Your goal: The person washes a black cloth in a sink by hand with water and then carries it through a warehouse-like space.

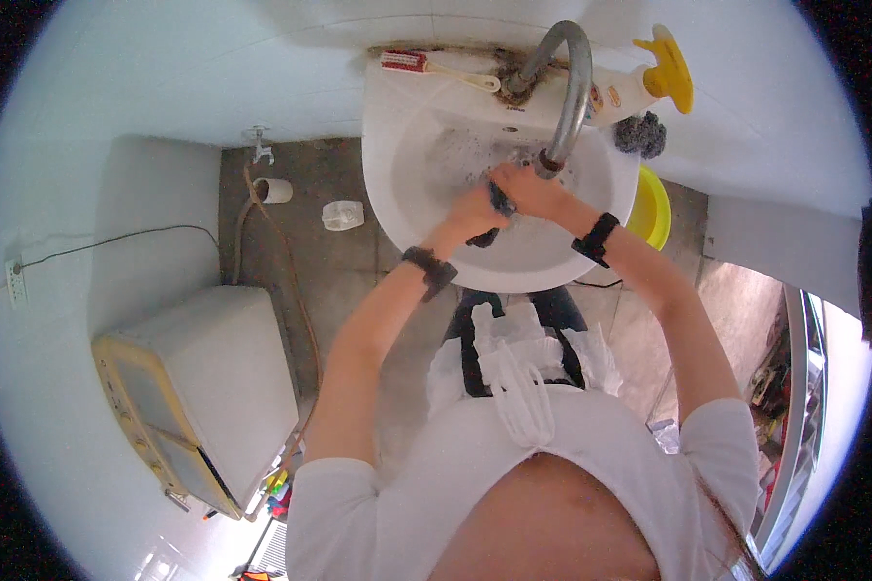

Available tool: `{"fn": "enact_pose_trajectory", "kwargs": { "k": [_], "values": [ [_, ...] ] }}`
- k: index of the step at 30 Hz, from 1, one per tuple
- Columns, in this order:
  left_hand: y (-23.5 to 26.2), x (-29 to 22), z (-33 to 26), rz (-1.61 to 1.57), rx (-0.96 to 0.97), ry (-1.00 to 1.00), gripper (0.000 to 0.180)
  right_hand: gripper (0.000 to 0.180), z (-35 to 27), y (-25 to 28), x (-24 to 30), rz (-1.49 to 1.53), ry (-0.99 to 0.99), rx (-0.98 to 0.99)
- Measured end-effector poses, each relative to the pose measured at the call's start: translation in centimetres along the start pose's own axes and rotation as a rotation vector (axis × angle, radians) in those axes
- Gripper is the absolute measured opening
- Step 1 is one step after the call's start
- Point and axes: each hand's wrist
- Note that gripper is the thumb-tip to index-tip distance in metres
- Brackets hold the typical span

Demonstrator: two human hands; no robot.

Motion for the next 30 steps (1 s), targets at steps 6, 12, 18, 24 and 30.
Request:
{"fn": "enact_pose_trajectory", "kwargs": {
  "k": [6,12,18,24,30],
  "values": [
    [-1.0,-0.1,0.5,0.371,-0.015,-0.060,0.035,0.031,1.5,1.4,0.9,0.057,-0.272,0.421],
    [-1.7,-0.5,-1.8,0.446,0.011,-0.120,0.049,0.032,-1.4,0.7,0.4,0.361,-0.160,0.382],
    [-0.3,4.3,-1.9,-0.591,0.226,-0.011,0.060,0.043,-3.3,5.0,3.1,0.209,-0.236,-0.035],
    [1.1,3.6,-0.7,-1.565,0.486,0.384,0.078,0.047,-3.3,6.1,2.3,0.172,-0.120,-0.372],
    [2.0,-3.3,-2.8,-1.843,1.159,-0.062,0.082,0.045,-2.1,6.9,0.2,-0.084,0.246,-0.570]
  ]
}}
Point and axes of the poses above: each hand's wrist, its own z-axis towards the middle knuckle, its own y-axis out of the back of the hand, x = y × z, and after that the axes turned 8 degrees about -x, right-handed
